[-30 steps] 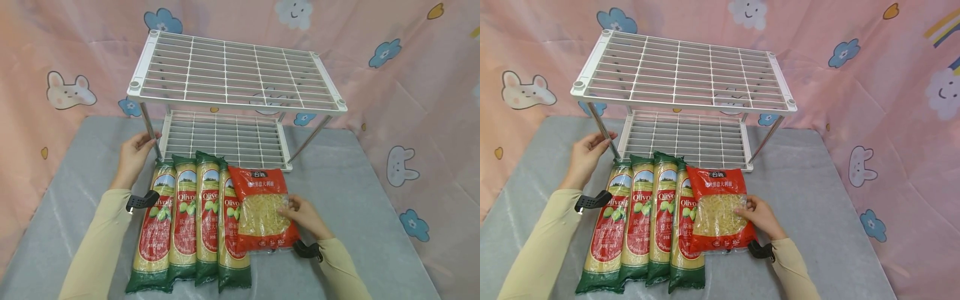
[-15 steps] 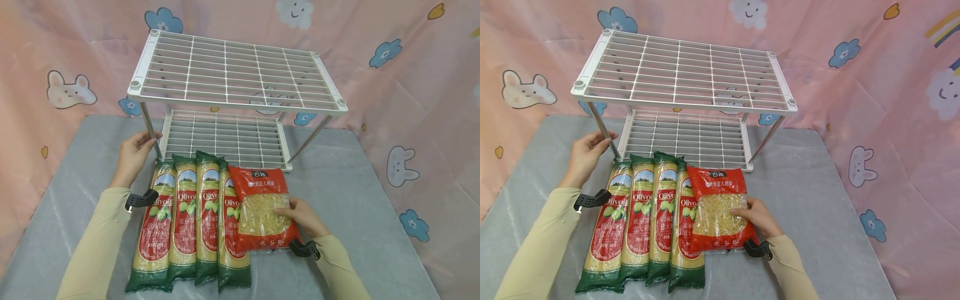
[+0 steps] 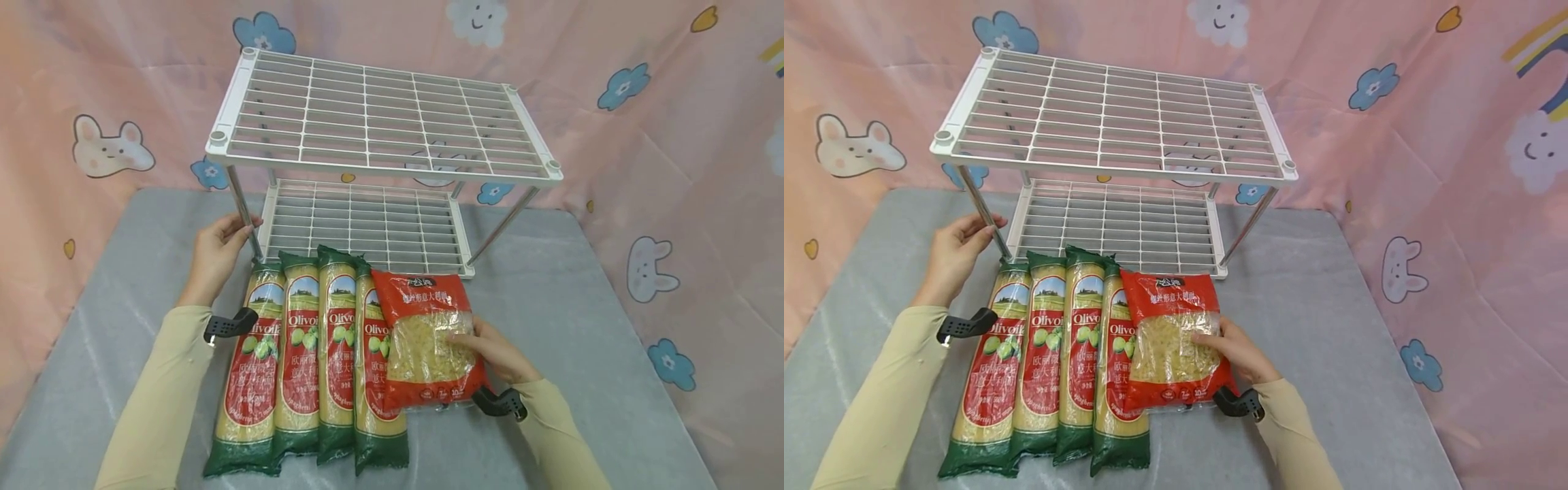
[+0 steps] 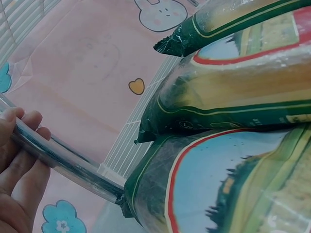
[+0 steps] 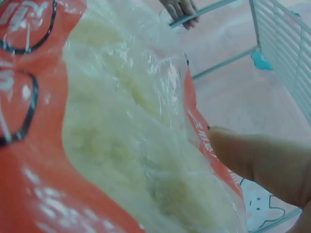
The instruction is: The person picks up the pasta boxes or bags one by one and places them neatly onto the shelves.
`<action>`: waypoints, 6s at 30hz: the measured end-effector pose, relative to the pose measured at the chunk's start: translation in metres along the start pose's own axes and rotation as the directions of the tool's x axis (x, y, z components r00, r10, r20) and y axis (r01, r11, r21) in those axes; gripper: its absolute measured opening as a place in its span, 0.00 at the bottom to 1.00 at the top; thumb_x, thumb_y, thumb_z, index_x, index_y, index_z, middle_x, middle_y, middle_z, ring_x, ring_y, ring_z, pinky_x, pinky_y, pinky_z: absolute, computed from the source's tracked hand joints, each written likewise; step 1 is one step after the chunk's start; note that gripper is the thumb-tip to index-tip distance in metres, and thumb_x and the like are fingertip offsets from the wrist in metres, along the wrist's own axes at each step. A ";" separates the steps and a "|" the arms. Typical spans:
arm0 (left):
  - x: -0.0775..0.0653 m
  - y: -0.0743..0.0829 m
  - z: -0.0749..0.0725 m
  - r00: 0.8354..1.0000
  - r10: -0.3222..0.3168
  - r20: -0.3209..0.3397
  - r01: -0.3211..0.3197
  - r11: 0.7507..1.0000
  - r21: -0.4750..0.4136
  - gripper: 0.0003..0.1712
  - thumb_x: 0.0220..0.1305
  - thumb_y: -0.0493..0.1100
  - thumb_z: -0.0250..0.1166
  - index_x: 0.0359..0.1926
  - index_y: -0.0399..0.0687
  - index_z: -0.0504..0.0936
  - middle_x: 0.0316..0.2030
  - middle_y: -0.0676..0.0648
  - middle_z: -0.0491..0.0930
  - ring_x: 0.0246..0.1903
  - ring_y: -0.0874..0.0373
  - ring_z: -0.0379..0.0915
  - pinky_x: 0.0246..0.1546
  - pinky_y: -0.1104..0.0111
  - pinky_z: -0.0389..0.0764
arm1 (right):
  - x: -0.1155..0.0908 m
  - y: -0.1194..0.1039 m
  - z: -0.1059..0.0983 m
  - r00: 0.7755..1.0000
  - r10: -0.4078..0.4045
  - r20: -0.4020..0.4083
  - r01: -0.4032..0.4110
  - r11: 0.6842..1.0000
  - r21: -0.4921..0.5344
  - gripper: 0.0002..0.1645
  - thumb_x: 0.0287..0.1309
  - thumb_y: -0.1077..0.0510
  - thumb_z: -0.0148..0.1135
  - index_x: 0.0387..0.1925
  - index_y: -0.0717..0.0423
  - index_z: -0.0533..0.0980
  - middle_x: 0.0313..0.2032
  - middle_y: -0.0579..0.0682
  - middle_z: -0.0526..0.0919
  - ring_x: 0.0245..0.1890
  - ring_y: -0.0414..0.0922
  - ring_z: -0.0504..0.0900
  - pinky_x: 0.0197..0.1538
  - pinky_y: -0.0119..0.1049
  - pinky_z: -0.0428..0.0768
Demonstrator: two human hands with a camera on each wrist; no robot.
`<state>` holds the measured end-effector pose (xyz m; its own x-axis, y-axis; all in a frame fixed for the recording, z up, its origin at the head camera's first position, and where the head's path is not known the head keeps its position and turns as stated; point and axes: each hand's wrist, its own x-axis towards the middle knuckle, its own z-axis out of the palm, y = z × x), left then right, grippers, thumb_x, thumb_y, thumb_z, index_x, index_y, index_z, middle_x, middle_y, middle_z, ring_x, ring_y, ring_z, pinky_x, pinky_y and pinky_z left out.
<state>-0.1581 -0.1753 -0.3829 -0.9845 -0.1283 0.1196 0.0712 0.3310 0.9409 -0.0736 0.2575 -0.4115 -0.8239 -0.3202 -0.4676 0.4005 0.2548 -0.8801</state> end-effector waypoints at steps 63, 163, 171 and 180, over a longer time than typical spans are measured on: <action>0.001 -0.003 0.001 1.000 0.008 -0.009 -0.009 0.999 -0.046 0.19 0.70 0.39 0.54 0.56 0.31 0.74 0.52 0.35 0.77 0.55 0.53 0.73 0.58 0.65 0.71 | -0.018 -0.033 0.031 0.911 -0.130 -0.390 0.140 0.990 -0.005 0.24 0.46 0.72 0.67 0.48 0.76 0.72 0.28 0.50 0.84 0.24 0.42 0.83 0.29 0.37 0.84; -0.052 -0.016 0.029 0.989 0.065 -0.135 -0.062 0.998 0.029 0.16 0.70 0.42 0.55 0.53 0.37 0.78 0.48 0.38 0.81 0.52 0.48 0.74 0.56 0.55 0.72 | -0.048 -0.210 0.076 0.707 -0.655 -0.266 0.702 0.695 0.155 0.12 0.45 0.75 0.68 0.35 0.68 0.80 0.34 0.58 0.83 0.31 0.47 0.83 0.34 0.39 0.84; -0.090 -0.020 0.047 0.975 0.059 -0.216 -0.057 0.998 0.018 0.16 0.70 0.40 0.55 0.52 0.35 0.78 0.47 0.37 0.81 0.52 0.47 0.74 0.57 0.54 0.71 | -0.038 -0.211 0.078 0.688 -0.677 -0.260 0.724 0.666 0.180 0.10 0.43 0.76 0.67 0.31 0.67 0.79 0.28 0.57 0.83 0.24 0.45 0.81 0.28 0.36 0.83; -0.087 -0.022 0.048 0.973 0.084 -0.216 -0.085 0.996 0.006 0.15 0.69 0.38 0.55 0.51 0.32 0.78 0.47 0.36 0.81 0.50 0.46 0.75 0.55 0.55 0.72 | -0.013 -0.240 0.088 0.693 -0.664 -0.282 0.721 0.652 0.234 0.10 0.44 0.76 0.66 0.31 0.67 0.79 0.29 0.58 0.81 0.25 0.47 0.81 0.31 0.38 0.84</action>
<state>-0.0821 -0.1269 -0.4286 -0.9169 -0.2994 0.2639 0.1533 0.3464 0.9255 -0.1232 0.1202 -0.2015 -0.9495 -0.1341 0.2836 -0.2386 -0.2784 -0.9304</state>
